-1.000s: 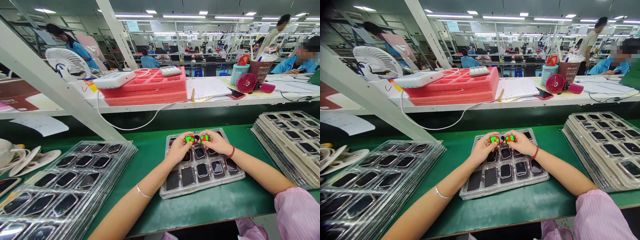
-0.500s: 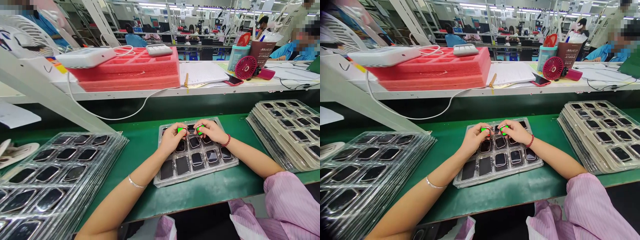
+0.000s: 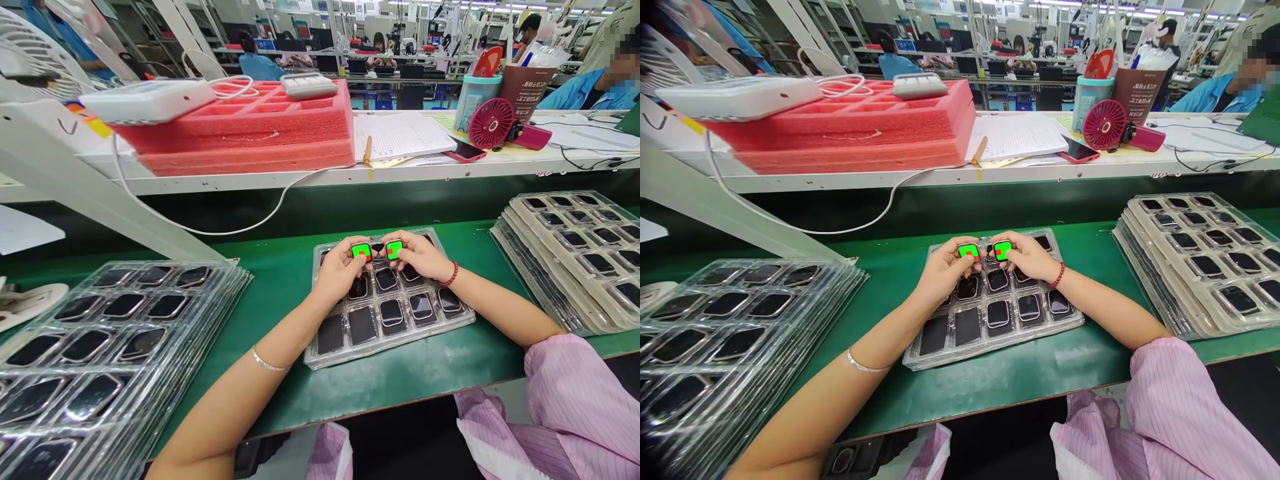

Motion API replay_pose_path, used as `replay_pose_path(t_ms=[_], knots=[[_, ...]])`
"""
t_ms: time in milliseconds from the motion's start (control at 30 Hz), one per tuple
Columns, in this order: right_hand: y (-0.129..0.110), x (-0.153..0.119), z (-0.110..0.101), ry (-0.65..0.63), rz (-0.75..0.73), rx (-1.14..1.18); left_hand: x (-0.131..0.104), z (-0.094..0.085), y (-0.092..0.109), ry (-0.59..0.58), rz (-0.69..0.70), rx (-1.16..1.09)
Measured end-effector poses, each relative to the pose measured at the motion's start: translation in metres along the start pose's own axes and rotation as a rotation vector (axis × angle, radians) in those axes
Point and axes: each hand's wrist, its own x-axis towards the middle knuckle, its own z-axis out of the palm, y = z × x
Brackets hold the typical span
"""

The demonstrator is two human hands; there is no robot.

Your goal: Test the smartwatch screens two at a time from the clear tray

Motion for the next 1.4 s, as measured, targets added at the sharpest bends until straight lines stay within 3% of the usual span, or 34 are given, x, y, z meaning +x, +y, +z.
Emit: replay_pose_path(t_ms=[500,767,1400], knots=[[-0.003,-0.004,0.004,0.015,-0.09,-0.141,0.0,0.001,-0.003,-0.044,0.067,0.053],[-0.007,-0.004,0.005,0.024,-0.083,-0.13,-0.001,0.001,-0.003,-0.095,0.035,0.068],[-0.001,-0.001,0.002,0.022,-0.055,-0.023,0.003,-0.004,-0.008,-0.04,0.042,0.089]])
